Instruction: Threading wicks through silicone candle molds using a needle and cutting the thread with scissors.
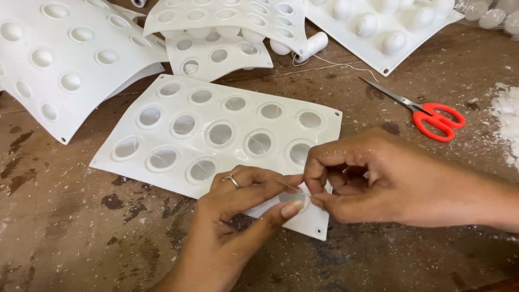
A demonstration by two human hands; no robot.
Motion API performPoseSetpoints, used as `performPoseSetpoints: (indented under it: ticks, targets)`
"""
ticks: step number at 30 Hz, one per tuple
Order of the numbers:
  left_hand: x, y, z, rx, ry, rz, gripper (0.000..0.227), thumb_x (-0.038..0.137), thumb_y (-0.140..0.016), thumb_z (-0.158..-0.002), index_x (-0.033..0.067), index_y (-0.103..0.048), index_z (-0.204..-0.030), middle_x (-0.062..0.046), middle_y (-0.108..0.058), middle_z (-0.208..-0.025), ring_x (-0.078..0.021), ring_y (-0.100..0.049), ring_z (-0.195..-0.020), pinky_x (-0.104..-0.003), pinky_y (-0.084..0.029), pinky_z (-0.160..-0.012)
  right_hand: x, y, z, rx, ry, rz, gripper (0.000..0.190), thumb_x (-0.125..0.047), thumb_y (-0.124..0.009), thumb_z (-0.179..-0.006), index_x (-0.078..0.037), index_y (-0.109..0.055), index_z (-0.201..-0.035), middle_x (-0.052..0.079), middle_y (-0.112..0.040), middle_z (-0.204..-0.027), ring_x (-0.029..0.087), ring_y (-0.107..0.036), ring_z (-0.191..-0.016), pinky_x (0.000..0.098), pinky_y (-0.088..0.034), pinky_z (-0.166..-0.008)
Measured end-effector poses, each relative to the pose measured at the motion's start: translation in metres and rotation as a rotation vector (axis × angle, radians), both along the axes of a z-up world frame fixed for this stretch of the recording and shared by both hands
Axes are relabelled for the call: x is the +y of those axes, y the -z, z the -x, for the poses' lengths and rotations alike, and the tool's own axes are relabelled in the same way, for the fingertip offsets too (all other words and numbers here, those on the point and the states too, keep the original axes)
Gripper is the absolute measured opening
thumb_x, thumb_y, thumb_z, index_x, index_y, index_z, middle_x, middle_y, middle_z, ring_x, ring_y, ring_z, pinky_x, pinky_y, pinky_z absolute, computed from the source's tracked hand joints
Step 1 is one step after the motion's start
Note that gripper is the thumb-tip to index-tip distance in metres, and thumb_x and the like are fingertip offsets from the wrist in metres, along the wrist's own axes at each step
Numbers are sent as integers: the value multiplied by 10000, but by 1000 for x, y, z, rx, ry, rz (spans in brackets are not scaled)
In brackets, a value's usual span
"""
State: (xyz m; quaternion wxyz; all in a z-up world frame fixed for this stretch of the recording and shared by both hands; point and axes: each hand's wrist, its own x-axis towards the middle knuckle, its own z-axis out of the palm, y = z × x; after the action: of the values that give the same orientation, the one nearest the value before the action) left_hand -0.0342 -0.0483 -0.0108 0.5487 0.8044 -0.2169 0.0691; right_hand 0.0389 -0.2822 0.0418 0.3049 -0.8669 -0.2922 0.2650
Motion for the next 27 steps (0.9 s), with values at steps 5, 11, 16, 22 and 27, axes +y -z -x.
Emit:
performPoseSetpoints:
  ticks: [5, 11, 16, 22, 27]
  targets:
    - [-5, 10, -2, 338, -174, 408, 70, 39, -825, -810, 45, -849, -876, -70, -750, -893, -120, -672, -875, -256, -537, -783, 11, 6, 9, -42, -24, -166, 42, -147, -802, -805, -129, -772, -829, -43, -656, -615, 51, -395, -524, 235, -350, -424]
    - [5, 3, -6, 470, -160, 529, 214, 155, -677, -977, 11, -793, -869, -81, -797, -814, -142, -733, -856, -329, -572, -892, -5, -20, -33, 4, 261, 211, 208, -302, -784, -806, -215, -788, -994, -39, -742, -735, 105, -503, -473, 271, -417, -397]
    - [1, 1, -7, 519, -134, 531, 315, 190, -581, -1001, -18, -721, -810, -103, -728, -753, -167, -689, -787, -363, -554, -835, -31, 4, -67, -83, 167, 751, 218, -326, -709, -951, -314, -781, -1156, -22, -710, -881, 89, -567, -644, 225, -474, -576]
    - [4, 6, -6, 510, -99, 551, 327, 183, -574, -1034, -13, -712, -812, -109, -700, -745, -188, -702, -764, -386, -591, -809, -14, -17, -55, -34, 103, 900, 147, -217, -683, -965, -191, -784, -1069, -11, -706, -866, 87, -592, -689, 212, -510, -629]
    - [3, 9, -5, 536, -97, 581, 295, 148, -615, -1037, -43, -727, -842, -119, -692, -768, -196, -696, -769, -387, -597, -785, -24, -17, -54, 86, 55, 864, 91, -158, -719, -940, -177, -747, -1024, 41, -666, -824, 117, -511, -681, 229, -480, -608]
